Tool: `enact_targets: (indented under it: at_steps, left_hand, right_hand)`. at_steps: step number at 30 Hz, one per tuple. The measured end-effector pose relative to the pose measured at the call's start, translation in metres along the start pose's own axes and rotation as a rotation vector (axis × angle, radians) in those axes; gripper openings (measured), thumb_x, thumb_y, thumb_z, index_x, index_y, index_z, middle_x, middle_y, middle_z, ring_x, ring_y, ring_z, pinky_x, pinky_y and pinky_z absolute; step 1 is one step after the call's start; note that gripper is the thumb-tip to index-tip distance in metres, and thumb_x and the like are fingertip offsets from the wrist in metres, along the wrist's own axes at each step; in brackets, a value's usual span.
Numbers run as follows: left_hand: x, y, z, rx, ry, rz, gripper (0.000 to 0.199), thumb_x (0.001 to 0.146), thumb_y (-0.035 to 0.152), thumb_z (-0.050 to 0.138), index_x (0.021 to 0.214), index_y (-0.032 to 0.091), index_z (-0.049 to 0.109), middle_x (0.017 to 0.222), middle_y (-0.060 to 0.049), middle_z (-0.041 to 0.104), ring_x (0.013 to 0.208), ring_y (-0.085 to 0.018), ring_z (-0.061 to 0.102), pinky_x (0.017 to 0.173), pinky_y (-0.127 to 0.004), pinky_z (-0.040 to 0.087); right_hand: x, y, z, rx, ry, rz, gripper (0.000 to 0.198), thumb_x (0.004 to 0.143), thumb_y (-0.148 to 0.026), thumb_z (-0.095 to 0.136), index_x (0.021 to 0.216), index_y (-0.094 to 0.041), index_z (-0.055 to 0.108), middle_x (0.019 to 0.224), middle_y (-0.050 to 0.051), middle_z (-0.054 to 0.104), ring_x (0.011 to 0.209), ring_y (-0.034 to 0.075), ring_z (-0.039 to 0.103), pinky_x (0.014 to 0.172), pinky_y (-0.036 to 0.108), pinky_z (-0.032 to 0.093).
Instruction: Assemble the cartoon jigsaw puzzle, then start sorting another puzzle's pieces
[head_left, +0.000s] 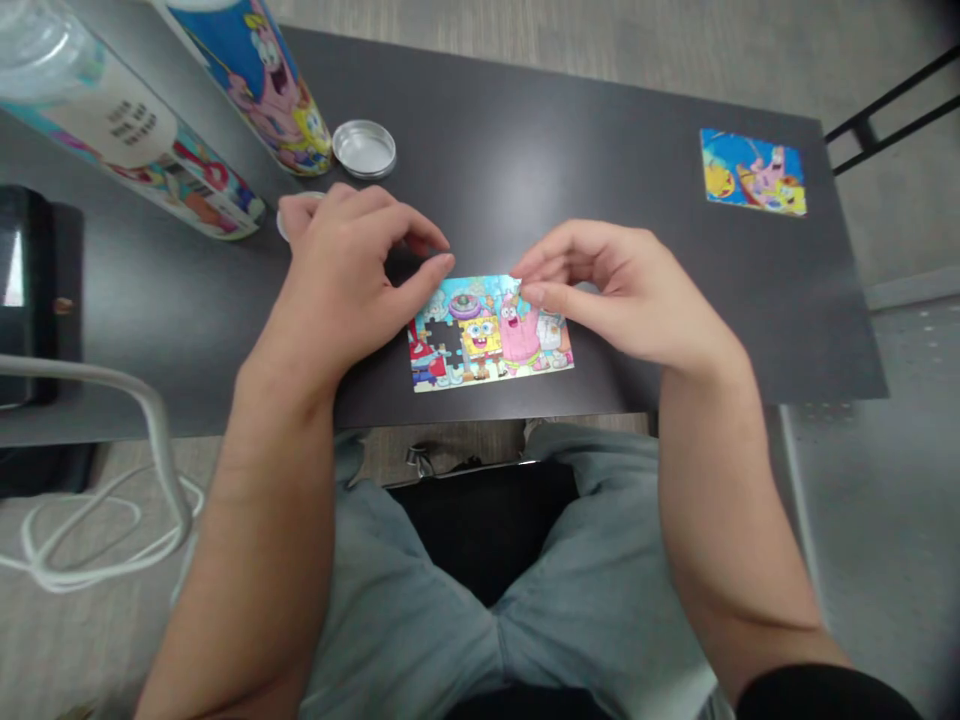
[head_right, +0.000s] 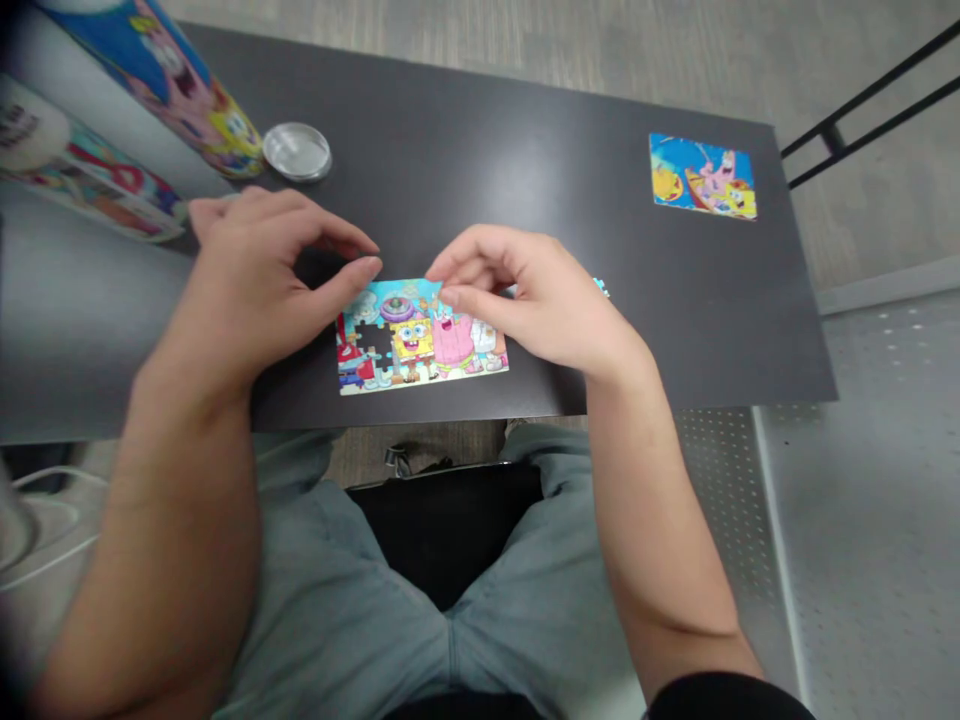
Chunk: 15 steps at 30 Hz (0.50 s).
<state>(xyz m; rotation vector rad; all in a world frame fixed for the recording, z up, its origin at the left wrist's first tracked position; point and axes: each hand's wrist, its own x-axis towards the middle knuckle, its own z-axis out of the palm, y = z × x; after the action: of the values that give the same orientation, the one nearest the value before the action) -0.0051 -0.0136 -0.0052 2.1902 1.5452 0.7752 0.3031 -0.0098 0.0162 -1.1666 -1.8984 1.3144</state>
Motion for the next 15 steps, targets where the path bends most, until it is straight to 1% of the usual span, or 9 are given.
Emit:
enact_targets:
  at_steps: [2,5,9,12,15]
  left_hand:
    - [-0.002,0.0,-0.002,0.011,0.004,0.005,0.026,0.11,0.057,0.075,0.111,0.033,0.087,0.116,-0.006,0.083,0.121,-0.042,0.063,0.124,-0.073,0.034]
    - [-0.006,-0.001,-0.005,0.002,0.006,0.015,0.025,0.112,0.06,0.076,0.112,0.037,0.087,0.116,-0.006,0.086,0.125,-0.045,0.067,0.125,-0.073,0.039]
    - [-0.01,0.0,-0.01,-0.026,-0.014,-0.001,0.024,0.111,0.061,0.079,0.114,0.038,0.088,0.12,-0.008,0.087,0.132,-0.047,0.07,0.124,-0.074,0.044]
    - [-0.012,0.0,-0.012,-0.068,-0.031,-0.037,0.024,0.11,0.059,0.08,0.115,0.037,0.09,0.124,-0.011,0.086,0.136,-0.049,0.07,0.123,-0.074,0.047]
    - [-0.014,0.001,-0.015,-0.071,-0.029,-0.038,0.025,0.11,0.062,0.08,0.116,0.039,0.09,0.119,-0.01,0.085,0.138,-0.049,0.07,0.123,-0.074,0.049]
  right_hand:
    - [0.003,-0.005,0.011,0.039,-0.049,0.03,0.043,0.102,-0.066,0.102,0.12,-0.029,0.09,0.102,0.004,0.089,0.094,0.026,0.082,0.085,0.041,0.068]
    - [0.006,-0.009,0.022,0.055,-0.084,0.061,0.043,0.099,-0.063,0.104,0.121,-0.029,0.089,0.095,0.003,0.088,0.089,0.025,0.082,0.082,0.041,0.068]
    - [0.009,-0.009,0.03,0.026,-0.069,0.043,0.039,0.099,-0.058,0.104,0.118,-0.029,0.088,0.096,0.003,0.088,0.088,0.025,0.081,0.081,0.042,0.066]
    - [0.012,-0.008,0.035,-0.003,-0.064,0.043,0.04,0.098,-0.058,0.106,0.119,-0.029,0.088,0.096,0.004,0.089,0.088,0.026,0.081,0.078,0.042,0.064]
    - [0.015,-0.01,0.039,-0.004,-0.09,0.059,0.041,0.099,-0.06,0.105,0.12,-0.029,0.088,0.096,0.004,0.088,0.089,0.027,0.08,0.075,0.042,0.064]
